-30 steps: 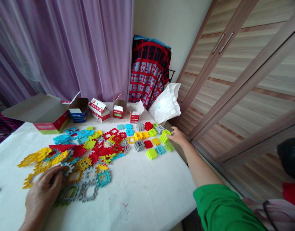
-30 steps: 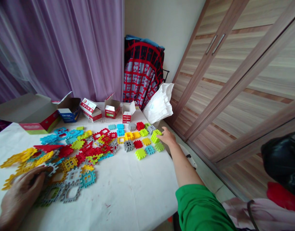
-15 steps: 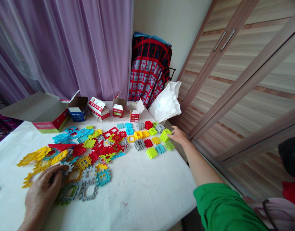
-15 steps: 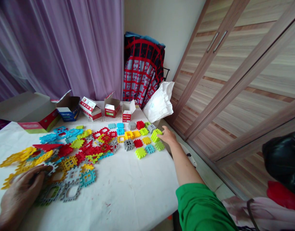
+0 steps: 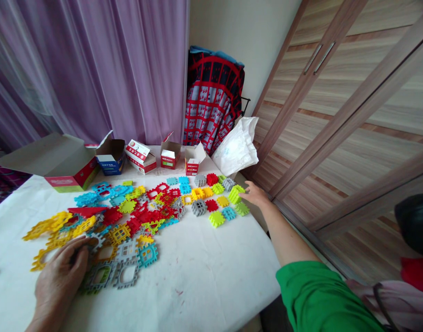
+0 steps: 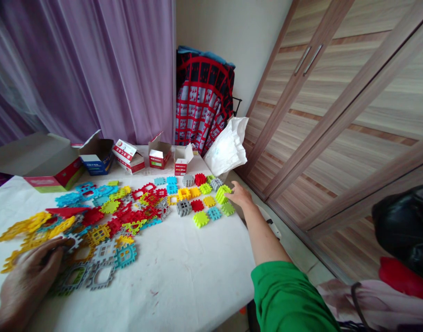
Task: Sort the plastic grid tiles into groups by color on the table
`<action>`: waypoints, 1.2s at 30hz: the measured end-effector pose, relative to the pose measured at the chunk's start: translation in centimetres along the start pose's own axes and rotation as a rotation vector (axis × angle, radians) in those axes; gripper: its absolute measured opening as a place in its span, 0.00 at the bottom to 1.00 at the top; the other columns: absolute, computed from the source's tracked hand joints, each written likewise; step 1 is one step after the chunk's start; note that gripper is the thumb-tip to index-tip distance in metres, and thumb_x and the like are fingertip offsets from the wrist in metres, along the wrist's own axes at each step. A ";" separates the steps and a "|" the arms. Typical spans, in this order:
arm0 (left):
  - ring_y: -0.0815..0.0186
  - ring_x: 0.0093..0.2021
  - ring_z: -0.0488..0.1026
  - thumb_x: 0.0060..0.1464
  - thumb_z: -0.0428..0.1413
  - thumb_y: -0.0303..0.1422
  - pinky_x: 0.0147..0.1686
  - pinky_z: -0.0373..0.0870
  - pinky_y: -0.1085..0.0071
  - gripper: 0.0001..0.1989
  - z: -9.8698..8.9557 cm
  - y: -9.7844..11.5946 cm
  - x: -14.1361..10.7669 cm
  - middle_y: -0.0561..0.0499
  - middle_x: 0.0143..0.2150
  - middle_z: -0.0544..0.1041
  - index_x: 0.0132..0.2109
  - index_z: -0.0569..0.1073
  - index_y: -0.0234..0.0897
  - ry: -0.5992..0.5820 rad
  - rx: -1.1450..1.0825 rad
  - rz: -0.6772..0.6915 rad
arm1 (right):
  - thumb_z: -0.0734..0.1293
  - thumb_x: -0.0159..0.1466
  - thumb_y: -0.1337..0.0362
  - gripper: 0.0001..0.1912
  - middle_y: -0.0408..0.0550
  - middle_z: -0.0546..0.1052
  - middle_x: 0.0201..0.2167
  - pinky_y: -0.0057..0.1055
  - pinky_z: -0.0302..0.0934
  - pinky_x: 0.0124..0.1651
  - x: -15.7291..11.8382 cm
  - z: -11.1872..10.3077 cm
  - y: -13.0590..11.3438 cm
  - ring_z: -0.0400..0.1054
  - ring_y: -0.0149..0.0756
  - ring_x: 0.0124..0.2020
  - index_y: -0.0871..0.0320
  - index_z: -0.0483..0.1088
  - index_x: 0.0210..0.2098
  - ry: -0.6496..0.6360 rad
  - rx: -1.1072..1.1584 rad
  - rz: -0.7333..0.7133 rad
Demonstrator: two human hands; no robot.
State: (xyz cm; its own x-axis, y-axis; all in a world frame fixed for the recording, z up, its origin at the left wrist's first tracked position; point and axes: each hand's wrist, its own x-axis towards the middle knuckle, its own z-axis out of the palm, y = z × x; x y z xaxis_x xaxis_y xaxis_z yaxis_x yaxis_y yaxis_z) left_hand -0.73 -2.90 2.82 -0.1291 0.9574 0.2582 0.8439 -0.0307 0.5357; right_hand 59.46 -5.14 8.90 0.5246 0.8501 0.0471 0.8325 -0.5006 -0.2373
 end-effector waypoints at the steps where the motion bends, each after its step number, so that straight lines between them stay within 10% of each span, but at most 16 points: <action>1: 0.54 0.47 0.76 0.53 0.47 0.48 0.40 0.74 0.61 0.20 -0.1 0.1 0.0 0.48 0.48 0.81 0.42 0.77 0.45 -0.003 -0.003 -0.008 | 0.71 0.56 0.53 0.38 0.51 0.80 0.47 0.33 0.65 0.47 0.0 0.0 0.0 0.75 0.43 0.46 0.56 0.61 0.63 -0.004 -0.001 0.001; 22: 0.55 0.48 0.76 0.54 0.43 0.47 0.44 0.74 0.61 0.23 -0.1 0.5 0.0 0.46 0.50 0.81 0.43 0.78 0.43 -0.030 -0.013 -0.028 | 0.64 0.64 0.60 0.23 0.47 0.81 0.45 0.31 0.65 0.48 0.1 -0.1 1.0 0.75 0.38 0.46 0.56 0.68 0.58 0.103 0.085 -0.008; 36: 0.53 0.48 0.77 0.54 0.43 0.49 0.43 0.75 0.58 0.24 0.7 -0.6 0.1 0.46 0.50 0.81 0.44 0.78 0.43 0.000 0.014 -0.014 | 0.68 0.57 0.59 0.38 0.59 0.64 0.65 0.45 0.58 0.62 -1.2 0.6 -0.8 0.61 0.53 0.63 0.57 0.59 0.66 0.084 -0.052 -0.019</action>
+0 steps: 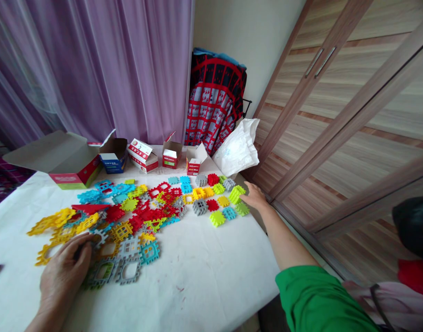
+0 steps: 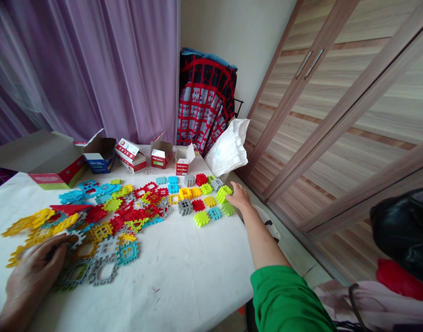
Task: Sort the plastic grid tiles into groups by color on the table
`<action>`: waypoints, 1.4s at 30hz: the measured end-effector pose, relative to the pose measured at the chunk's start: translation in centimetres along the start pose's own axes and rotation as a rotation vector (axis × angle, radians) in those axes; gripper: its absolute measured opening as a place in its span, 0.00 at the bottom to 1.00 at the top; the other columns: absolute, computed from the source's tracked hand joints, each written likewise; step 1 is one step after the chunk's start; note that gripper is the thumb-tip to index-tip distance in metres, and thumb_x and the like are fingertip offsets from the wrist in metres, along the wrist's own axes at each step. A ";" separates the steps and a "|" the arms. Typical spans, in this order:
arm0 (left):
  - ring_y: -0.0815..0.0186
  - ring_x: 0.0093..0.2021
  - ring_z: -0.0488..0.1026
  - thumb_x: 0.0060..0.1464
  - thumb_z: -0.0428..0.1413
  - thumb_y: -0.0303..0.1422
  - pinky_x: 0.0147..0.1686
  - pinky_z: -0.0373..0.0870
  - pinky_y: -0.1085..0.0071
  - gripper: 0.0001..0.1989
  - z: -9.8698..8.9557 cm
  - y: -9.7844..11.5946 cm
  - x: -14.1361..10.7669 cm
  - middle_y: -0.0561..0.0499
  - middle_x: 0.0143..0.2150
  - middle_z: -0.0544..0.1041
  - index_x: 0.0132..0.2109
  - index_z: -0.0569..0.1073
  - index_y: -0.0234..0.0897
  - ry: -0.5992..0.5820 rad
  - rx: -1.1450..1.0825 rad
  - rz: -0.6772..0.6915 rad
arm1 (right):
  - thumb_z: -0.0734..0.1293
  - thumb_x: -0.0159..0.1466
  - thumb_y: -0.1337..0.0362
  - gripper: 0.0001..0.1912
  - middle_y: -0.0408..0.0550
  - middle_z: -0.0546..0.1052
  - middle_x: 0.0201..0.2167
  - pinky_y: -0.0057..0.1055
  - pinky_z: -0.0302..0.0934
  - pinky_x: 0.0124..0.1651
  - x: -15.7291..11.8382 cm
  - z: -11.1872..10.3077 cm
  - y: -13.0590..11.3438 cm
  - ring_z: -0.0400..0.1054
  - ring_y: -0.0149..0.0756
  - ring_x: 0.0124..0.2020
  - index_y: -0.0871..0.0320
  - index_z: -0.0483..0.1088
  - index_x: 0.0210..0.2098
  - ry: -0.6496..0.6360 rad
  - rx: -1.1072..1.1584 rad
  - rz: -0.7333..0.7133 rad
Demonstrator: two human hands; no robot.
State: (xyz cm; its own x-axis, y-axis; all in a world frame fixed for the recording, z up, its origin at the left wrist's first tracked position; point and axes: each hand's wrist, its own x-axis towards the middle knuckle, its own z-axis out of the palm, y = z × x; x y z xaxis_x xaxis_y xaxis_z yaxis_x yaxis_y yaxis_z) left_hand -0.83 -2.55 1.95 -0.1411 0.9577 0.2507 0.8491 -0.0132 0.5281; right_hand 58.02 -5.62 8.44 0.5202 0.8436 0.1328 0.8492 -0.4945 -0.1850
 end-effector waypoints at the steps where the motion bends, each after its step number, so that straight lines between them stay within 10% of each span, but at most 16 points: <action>1: 0.53 0.48 0.77 0.54 0.44 0.49 0.43 0.75 0.58 0.24 0.0 -0.1 0.0 0.46 0.50 0.81 0.44 0.78 0.43 -0.001 -0.002 0.002 | 0.68 0.58 0.59 0.38 0.58 0.63 0.66 0.46 0.58 0.62 0.0 0.0 -0.3 0.60 0.54 0.64 0.57 0.58 0.67 -0.004 -0.007 0.007; 42: 0.60 0.45 0.79 0.52 0.49 0.40 0.47 0.74 0.66 0.16 0.1 0.0 -0.4 0.49 0.46 0.83 0.38 0.80 0.43 0.113 -0.140 0.137 | 0.63 0.60 0.66 0.25 0.54 0.74 0.57 0.38 0.62 0.59 -0.3 -0.7 -3.6 0.69 0.45 0.56 0.58 0.71 0.57 0.041 0.153 -0.153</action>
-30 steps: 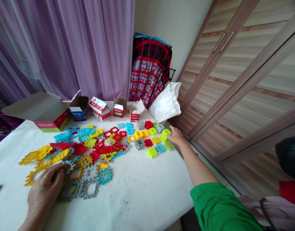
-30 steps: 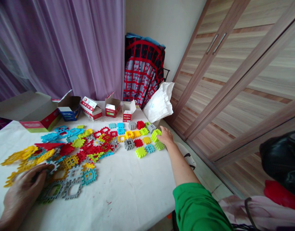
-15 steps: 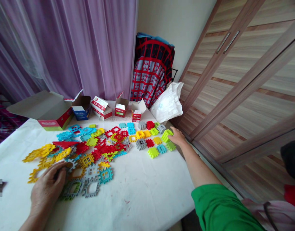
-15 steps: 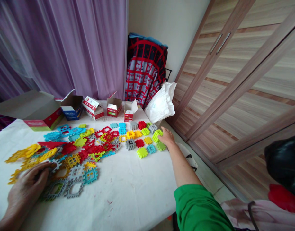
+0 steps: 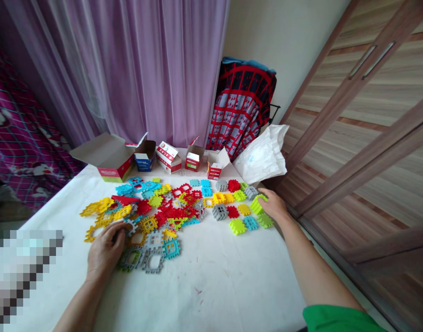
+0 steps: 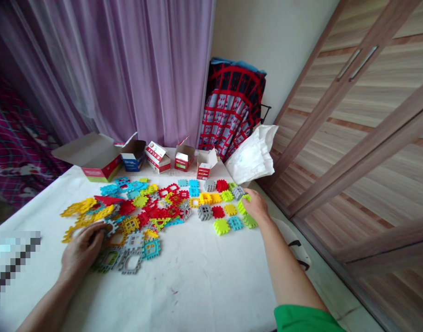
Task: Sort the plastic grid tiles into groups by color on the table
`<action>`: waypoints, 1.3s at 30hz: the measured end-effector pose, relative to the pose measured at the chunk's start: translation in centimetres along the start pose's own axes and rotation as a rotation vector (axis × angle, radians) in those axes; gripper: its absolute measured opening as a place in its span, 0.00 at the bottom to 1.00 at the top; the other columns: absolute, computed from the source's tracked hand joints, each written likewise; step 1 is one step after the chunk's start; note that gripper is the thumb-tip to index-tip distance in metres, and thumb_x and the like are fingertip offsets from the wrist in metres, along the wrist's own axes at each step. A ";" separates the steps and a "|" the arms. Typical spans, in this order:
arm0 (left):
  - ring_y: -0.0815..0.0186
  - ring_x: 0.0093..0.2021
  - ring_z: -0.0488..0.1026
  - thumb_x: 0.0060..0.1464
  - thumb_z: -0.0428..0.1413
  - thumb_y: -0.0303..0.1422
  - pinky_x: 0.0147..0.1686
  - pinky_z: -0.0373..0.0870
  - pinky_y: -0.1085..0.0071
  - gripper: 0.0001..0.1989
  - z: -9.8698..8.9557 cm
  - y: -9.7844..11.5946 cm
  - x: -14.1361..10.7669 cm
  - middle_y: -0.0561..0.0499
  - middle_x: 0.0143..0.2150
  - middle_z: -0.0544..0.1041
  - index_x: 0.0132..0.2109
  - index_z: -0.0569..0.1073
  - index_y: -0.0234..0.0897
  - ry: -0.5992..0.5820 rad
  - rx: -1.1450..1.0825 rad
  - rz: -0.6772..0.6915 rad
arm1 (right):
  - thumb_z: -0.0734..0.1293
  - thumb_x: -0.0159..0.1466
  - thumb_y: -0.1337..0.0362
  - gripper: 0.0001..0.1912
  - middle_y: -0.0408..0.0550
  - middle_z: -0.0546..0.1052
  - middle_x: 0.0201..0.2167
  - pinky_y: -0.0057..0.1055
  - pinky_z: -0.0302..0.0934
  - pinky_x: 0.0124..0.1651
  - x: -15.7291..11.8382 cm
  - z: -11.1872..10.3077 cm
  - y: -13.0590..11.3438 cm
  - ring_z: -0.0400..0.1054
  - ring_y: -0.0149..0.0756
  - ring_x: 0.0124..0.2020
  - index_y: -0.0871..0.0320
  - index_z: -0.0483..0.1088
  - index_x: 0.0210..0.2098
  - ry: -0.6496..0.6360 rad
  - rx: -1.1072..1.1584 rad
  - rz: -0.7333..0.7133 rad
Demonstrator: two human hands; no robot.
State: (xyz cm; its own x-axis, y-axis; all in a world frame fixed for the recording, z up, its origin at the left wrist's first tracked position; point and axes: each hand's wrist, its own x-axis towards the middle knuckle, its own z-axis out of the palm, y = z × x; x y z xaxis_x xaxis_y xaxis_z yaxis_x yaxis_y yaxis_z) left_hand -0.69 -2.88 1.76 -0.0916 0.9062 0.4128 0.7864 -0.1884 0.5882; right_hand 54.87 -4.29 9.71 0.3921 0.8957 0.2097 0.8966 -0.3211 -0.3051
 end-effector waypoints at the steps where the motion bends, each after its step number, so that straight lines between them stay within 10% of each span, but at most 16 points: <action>1: 0.60 0.45 0.79 0.52 0.49 0.41 0.47 0.75 0.66 0.16 0.1 -0.1 -0.1 0.49 0.46 0.82 0.38 0.80 0.43 0.005 -0.008 0.003 | 0.62 0.60 0.66 0.23 0.53 0.74 0.56 0.37 0.61 0.60 0.0 0.3 -1.0 0.69 0.45 0.56 0.58 0.72 0.55 0.014 0.029 -0.054; 20: 0.62 0.47 0.78 0.57 0.48 0.39 0.49 0.75 0.66 0.14 1.4 -1.3 -1.0 0.50 0.44 0.82 0.40 0.78 0.44 0.163 -0.183 -0.072 | 0.65 0.63 0.65 0.17 0.49 0.77 0.52 0.36 0.61 0.56 -6.6 11.8 -32.1 0.69 0.42 0.54 0.52 0.76 0.50 -0.350 0.078 -0.573; 31: 0.62 0.48 0.78 0.56 0.50 0.40 0.50 0.74 0.66 0.13 1.4 -1.7 -0.8 0.52 0.44 0.82 0.39 0.79 0.45 0.122 -0.253 -0.099 | 0.63 0.66 0.60 0.12 0.52 0.79 0.48 0.38 0.61 0.55 -6.0 13.0 -34.6 0.69 0.44 0.52 0.55 0.77 0.43 -0.363 -0.082 -0.558; 39: 0.62 0.45 0.78 0.57 0.50 0.40 0.47 0.74 0.66 0.14 1.0 -1.4 -0.7 0.50 0.45 0.82 0.41 0.78 0.43 0.152 -0.197 -0.031 | 0.58 0.68 0.63 0.17 0.50 0.79 0.47 0.36 0.64 0.52 -5.8 11.5 -30.2 0.72 0.41 0.48 0.55 0.74 0.50 -0.253 0.311 -0.313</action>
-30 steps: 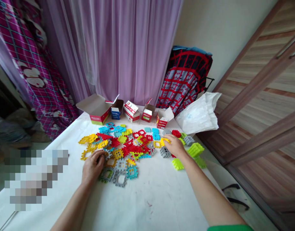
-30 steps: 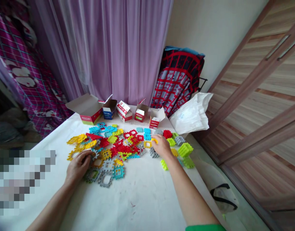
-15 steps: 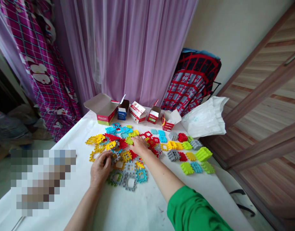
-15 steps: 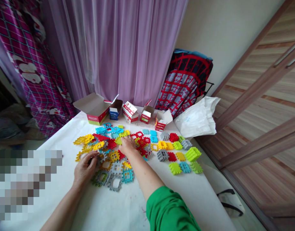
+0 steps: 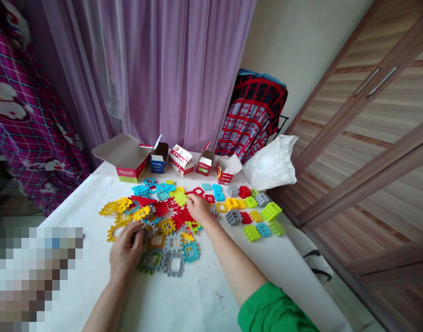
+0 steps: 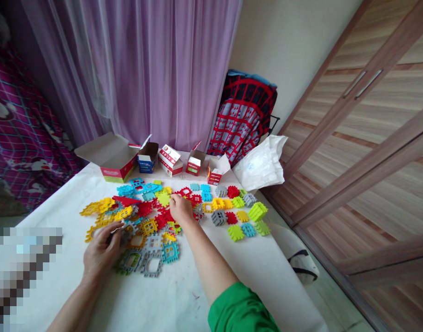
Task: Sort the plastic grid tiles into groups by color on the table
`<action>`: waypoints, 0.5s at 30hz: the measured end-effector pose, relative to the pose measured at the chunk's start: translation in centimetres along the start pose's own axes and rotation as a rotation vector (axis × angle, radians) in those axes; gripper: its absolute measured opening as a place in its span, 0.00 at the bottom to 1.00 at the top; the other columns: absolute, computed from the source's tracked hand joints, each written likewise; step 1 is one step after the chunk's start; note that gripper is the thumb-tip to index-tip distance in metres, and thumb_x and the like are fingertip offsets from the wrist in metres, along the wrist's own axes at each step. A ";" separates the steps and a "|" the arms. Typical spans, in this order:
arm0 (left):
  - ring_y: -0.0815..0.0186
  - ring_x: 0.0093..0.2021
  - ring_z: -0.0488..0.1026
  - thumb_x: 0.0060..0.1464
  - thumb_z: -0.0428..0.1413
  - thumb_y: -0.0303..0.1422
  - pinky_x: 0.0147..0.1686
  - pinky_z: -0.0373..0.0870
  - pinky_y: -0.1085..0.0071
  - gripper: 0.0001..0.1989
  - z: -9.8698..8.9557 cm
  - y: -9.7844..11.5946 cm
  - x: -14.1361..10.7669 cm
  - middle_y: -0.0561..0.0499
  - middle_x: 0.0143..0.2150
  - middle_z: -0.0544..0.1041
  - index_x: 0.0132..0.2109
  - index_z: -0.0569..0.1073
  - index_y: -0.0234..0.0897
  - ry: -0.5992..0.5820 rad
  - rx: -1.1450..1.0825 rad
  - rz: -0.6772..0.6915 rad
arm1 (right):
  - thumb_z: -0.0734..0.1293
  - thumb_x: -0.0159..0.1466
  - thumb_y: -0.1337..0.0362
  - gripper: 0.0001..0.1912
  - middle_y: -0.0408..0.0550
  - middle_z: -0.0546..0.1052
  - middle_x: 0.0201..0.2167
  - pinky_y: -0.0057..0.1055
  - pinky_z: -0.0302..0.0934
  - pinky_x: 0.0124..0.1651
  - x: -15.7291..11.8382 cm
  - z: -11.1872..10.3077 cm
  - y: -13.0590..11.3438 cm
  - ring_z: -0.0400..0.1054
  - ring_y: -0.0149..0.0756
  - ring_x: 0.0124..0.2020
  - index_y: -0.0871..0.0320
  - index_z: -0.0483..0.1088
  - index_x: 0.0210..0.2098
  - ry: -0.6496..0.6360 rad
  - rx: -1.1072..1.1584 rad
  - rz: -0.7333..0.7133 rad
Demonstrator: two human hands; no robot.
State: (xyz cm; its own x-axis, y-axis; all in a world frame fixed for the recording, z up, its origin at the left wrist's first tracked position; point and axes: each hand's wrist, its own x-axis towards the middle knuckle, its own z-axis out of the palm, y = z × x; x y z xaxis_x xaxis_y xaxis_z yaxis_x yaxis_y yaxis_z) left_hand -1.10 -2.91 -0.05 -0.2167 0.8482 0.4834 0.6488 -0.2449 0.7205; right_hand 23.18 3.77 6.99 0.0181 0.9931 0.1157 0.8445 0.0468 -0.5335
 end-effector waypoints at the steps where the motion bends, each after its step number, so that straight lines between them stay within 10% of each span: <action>1: 0.61 0.45 0.78 0.58 0.49 0.39 0.47 0.74 0.66 0.14 -0.1 0.1 0.0 0.49 0.45 0.82 0.42 0.78 0.43 0.003 0.011 0.049 | 0.60 0.66 0.63 0.16 0.48 0.80 0.45 0.34 0.65 0.50 -0.6 -0.3 0.9 0.73 0.39 0.46 0.54 0.75 0.49 0.027 0.145 0.055; 7: 0.58 0.43 0.78 0.58 0.51 0.41 0.45 0.72 0.62 0.14 -0.2 2.9 -0.7 0.46 0.44 0.82 0.42 0.79 0.42 -0.025 0.067 0.216 | 0.63 0.60 0.58 0.17 0.42 0.78 0.28 0.29 0.66 0.30 -5.9 -1.7 5.4 0.71 0.34 0.28 0.56 0.76 0.44 0.030 0.637 0.209; 15: 0.65 0.23 0.73 0.49 0.55 0.57 0.25 0.71 0.68 0.27 3.8 10.4 -2.9 0.49 0.31 0.81 0.43 0.79 0.40 -0.516 -0.384 -0.285 | 0.64 0.58 0.55 0.18 0.41 0.74 0.23 0.27 0.60 0.29 -10.3 -2.2 6.1 0.65 0.30 0.24 0.57 0.77 0.41 -0.010 0.741 0.122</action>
State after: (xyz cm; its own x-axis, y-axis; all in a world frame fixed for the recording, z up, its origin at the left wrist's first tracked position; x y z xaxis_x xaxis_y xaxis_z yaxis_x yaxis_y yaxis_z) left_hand 9.03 -6.15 4.20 0.0954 0.9952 0.0202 0.2936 -0.0475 0.9547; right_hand 29.35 -6.39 4.43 0.0808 0.9966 0.0140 0.2548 -0.0071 -0.9670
